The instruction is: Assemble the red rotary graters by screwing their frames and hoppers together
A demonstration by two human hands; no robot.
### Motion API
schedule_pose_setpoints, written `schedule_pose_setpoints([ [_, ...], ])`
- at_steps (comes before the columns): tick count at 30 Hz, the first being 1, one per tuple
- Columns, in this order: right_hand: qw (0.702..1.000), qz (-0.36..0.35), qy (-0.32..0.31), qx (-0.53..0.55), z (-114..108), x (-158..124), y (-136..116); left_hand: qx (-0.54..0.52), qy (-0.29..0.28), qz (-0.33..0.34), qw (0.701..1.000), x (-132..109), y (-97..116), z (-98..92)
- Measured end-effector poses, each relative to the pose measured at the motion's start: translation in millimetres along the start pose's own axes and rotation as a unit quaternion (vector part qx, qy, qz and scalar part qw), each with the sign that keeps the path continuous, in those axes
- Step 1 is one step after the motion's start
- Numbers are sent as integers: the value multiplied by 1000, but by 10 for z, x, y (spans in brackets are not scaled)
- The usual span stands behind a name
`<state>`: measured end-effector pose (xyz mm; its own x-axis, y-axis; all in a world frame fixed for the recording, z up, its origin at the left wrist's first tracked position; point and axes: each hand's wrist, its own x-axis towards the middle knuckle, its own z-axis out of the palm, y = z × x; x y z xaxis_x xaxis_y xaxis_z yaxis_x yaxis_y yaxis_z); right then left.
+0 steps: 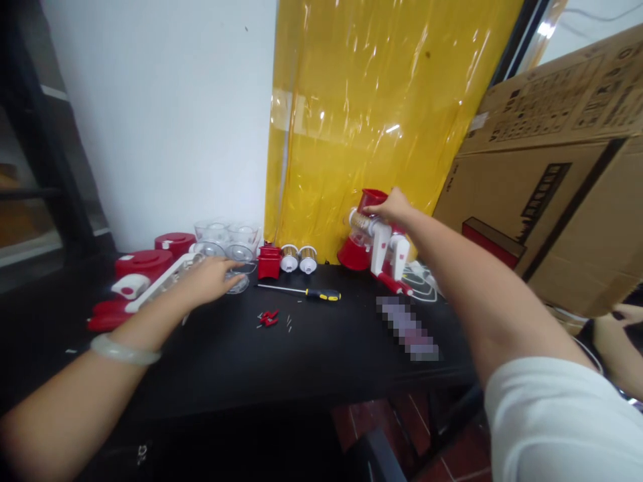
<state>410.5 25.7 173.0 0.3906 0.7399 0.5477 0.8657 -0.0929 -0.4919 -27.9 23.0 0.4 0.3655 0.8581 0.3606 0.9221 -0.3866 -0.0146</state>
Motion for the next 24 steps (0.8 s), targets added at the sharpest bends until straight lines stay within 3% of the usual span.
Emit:
schedule_pose_setpoints([
  [2, 999, -36, 0, 7, -210, -10, -41, -16, 2, 6, 1000, 25, -18, 42],
  [5, 995, -88, -48, 26, -476, -66, -66, -38, 4, 15, 999, 55, -33, 97],
  [9, 982, -131, -122, 63, -655, -259, -39, -60, 1, 20, 998, 72, -44, 142],
  [16, 958, -150, -216, 117, -523, -689, -19, -64, -13, 26, 998, 39, -11, 82],
  [20, 954, -119, -233, 145, -386, -870, -144, -62, -15, 21, 998, 24, 14, 62],
  [24, 926, -126, -308, 177, -249, -993, -280, -76, -13, 17, 997, 33, -16, 92],
])
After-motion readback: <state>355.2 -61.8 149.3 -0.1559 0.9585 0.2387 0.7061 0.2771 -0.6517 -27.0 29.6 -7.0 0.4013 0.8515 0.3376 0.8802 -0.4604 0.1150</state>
